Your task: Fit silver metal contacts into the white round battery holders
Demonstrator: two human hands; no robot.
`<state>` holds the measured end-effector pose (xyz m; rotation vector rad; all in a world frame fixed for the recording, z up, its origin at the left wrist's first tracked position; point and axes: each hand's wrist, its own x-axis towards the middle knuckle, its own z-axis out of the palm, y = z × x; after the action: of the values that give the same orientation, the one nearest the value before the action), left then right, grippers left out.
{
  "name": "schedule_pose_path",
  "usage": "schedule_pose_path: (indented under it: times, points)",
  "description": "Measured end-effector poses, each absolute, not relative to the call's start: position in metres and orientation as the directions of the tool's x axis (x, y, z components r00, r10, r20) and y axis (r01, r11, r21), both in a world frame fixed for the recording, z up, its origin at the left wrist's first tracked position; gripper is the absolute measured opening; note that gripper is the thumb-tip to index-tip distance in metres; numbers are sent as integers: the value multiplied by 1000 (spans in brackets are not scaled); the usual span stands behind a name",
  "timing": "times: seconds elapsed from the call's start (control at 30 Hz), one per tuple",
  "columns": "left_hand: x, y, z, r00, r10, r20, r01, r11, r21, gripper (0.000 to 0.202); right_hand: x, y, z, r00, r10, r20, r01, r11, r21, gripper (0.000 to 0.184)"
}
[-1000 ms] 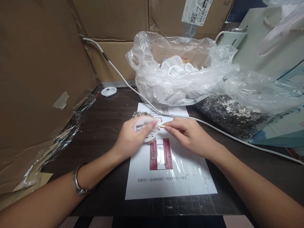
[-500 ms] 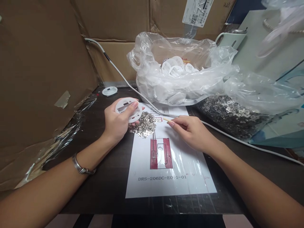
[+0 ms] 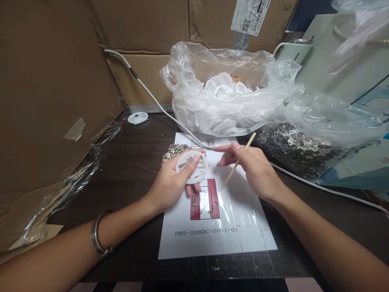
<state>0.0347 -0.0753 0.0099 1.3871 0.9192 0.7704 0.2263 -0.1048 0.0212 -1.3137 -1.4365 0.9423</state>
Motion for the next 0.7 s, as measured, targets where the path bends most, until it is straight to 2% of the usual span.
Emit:
schedule_pose_path:
  times: [0.1,0.17,0.27,0.37,0.47,0.57,0.7]
  points:
    - [35,-84,10,512,837,-192,113,156,981,34,225,-106,21,59,997,58,163,48,-985,57]
    - [35,-89,9,539,806,-246,129,209,969,32,224,-111,20,59,998,14,49,11,-999,48]
    - [34,-93,7,534,808,-249,142,205,968,31,225,-119,13,24,1000,-11,-73,-9,-997,23]
    - [34,-92,7,506,834,-220,178,149,973,28,225,-124,4,16,997,-77,-158,-73,-985,22]
    - [35,-90,9,515,838,-180,262,46,964,26,223,-123,-3,24,995,-93,-144,-89,-986,19]
    - [36,-89,12,514,846,-145,339,-45,940,26,219,-123,-6,22,998,-53,-91,-50,-995,20]
    - [36,-89,13,494,851,-176,406,-47,913,32,217,-126,-8,33,999,-6,-85,-3,-996,19]
